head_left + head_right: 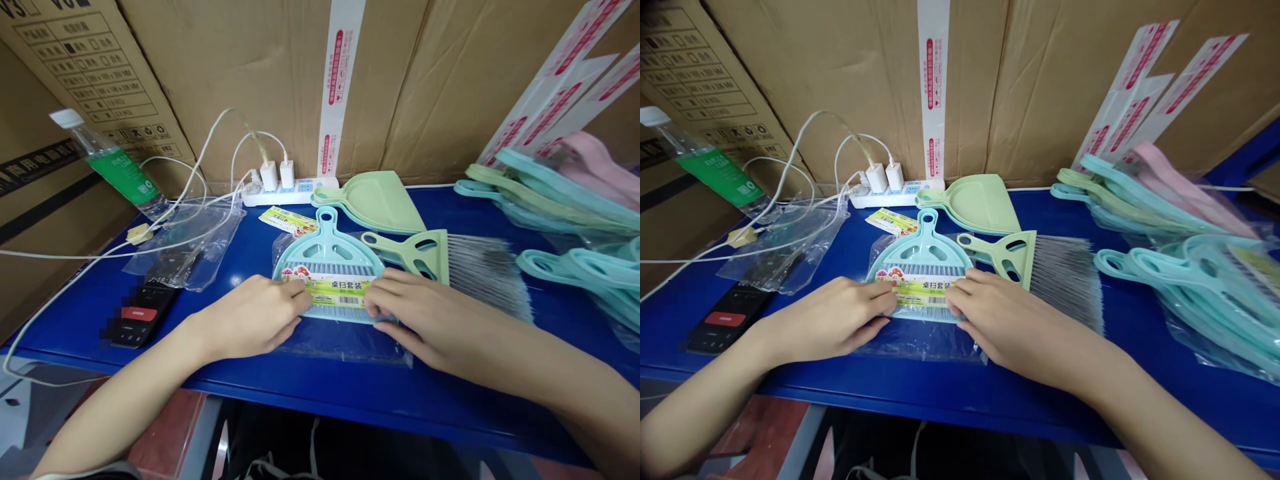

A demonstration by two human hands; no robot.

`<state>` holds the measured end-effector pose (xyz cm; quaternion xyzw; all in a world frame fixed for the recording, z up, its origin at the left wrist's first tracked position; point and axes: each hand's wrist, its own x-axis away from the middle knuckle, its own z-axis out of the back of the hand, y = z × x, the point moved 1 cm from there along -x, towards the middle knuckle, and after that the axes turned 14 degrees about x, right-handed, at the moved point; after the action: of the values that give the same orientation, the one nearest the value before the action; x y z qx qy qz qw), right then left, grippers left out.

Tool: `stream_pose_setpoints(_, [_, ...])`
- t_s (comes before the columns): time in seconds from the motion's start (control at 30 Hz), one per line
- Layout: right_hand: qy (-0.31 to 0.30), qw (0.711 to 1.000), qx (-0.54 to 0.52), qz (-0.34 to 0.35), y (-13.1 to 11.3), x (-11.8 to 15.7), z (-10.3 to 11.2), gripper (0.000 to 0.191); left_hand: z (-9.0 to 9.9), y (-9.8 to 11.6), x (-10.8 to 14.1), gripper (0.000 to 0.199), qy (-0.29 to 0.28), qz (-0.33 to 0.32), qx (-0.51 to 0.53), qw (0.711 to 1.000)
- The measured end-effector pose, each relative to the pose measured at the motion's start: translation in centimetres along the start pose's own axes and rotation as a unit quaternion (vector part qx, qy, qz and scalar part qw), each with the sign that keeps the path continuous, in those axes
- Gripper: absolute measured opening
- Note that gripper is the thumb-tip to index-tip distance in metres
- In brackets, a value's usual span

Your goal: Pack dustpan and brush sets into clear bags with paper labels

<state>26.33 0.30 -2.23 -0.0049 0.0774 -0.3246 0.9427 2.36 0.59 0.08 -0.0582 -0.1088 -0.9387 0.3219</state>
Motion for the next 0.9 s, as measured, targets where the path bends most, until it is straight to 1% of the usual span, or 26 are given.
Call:
stream_pose_setpoints(0.07, [0.000,1.000,0.016,0.012,-0.09,0.18,0.06,0.016,-0.01,-0.02,-0.14,0.006,-0.001,0.011,-0.005,1.000])
stream_pose_setpoints(0.13, [-0.002,1.000,0.023,0.021,-0.09,0.36,0.16,0.020,-0.06,0.00,-0.21,0.007,0.003,0.015,-0.007,1.000])
stream_pose_setpoints(0.27, [-0.017,1.000,0.023,0.012,0.12,0.52,0.12,0.022,-0.30,0.13,-0.16,0.010,0.010,0.006,-0.006,1.000])
stream_pose_setpoints(0.43, [-0.004,1.000,0.013,-0.002,0.33,0.60,-0.49,0.026,-0.50,0.11,-0.02,0.013,0.015,-0.009,0.005,1.000])
stream_pose_setpoints(0.63, [-0.014,1.000,0.001,0.005,0.28,0.62,-0.40,0.027,-0.11,0.04,-0.04,0.015,-0.010,0.006,0.010,1.000])
stream_pose_setpoints(0.73, [-0.020,1.000,0.003,-0.004,0.19,0.50,-0.11,0.028,0.13,0.11,0.00,0.015,-0.024,0.015,0.012,1.000])
stream_pose_setpoints(0.9, [-0.032,0.999,-0.003,-0.010,0.09,0.56,0.03,0.030,0.30,0.10,0.20,0.015,-0.026,0.017,0.019,0.999])
